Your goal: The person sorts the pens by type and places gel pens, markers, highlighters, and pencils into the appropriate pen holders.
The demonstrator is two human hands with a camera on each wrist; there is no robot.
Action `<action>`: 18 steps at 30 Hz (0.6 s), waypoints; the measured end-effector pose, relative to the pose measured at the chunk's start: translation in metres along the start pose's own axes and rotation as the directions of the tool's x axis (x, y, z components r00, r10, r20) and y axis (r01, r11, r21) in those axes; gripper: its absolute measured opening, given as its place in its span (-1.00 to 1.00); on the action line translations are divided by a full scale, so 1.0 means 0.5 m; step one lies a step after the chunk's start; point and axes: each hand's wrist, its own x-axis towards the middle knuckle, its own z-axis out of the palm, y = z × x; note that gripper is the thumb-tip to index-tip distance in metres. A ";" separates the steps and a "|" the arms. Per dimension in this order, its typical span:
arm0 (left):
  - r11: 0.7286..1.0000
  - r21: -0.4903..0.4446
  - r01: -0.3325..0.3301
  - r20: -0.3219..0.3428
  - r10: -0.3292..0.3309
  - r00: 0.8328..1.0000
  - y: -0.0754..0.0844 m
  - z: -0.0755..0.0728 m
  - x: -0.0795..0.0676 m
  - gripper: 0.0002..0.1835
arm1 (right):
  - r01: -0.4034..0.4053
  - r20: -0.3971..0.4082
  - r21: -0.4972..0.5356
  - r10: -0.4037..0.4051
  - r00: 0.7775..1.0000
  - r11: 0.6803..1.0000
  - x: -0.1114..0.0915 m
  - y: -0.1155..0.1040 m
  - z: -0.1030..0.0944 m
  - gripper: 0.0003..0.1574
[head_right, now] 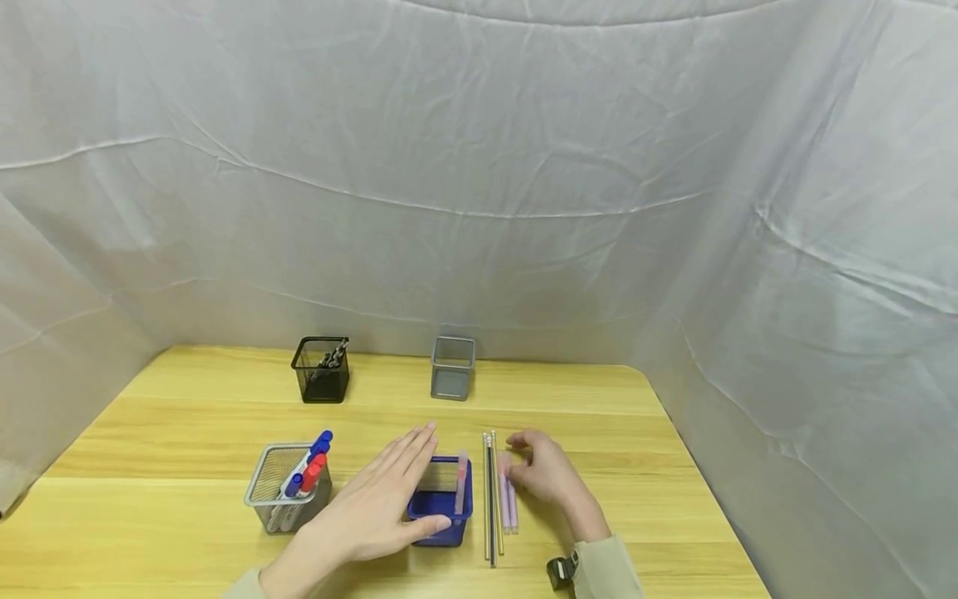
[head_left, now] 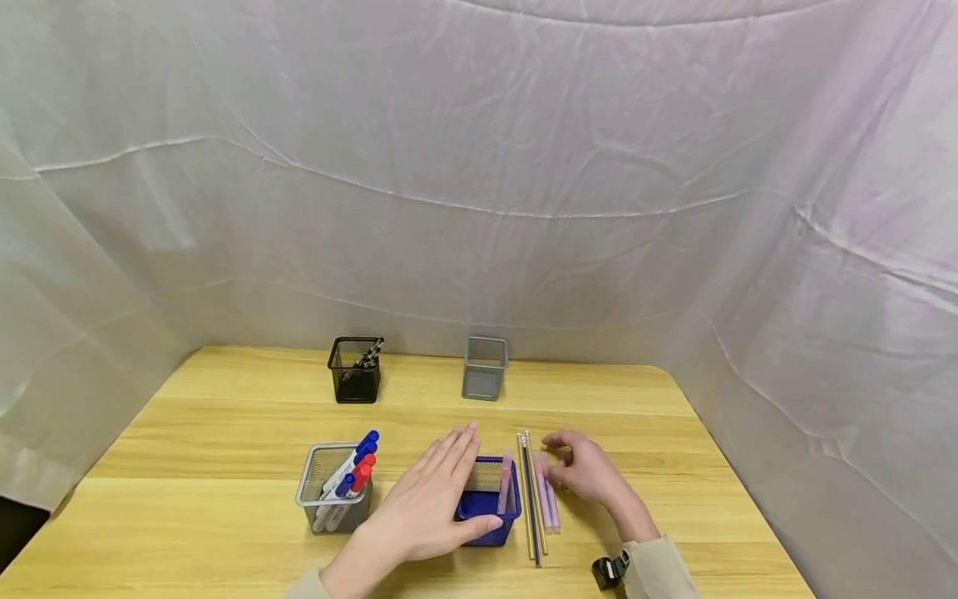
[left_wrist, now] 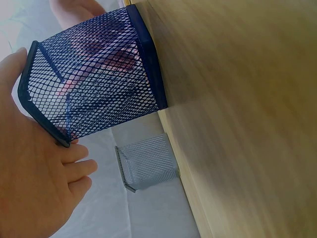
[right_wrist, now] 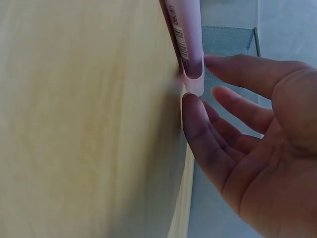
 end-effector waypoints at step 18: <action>1.000 0.004 -0.003 -0.002 0.003 1.000 -0.001 0.000 0.000 0.11 | 0.018 0.013 -0.047 -0.018 1.000 0.999 -0.002 -0.001 -0.003 -0.42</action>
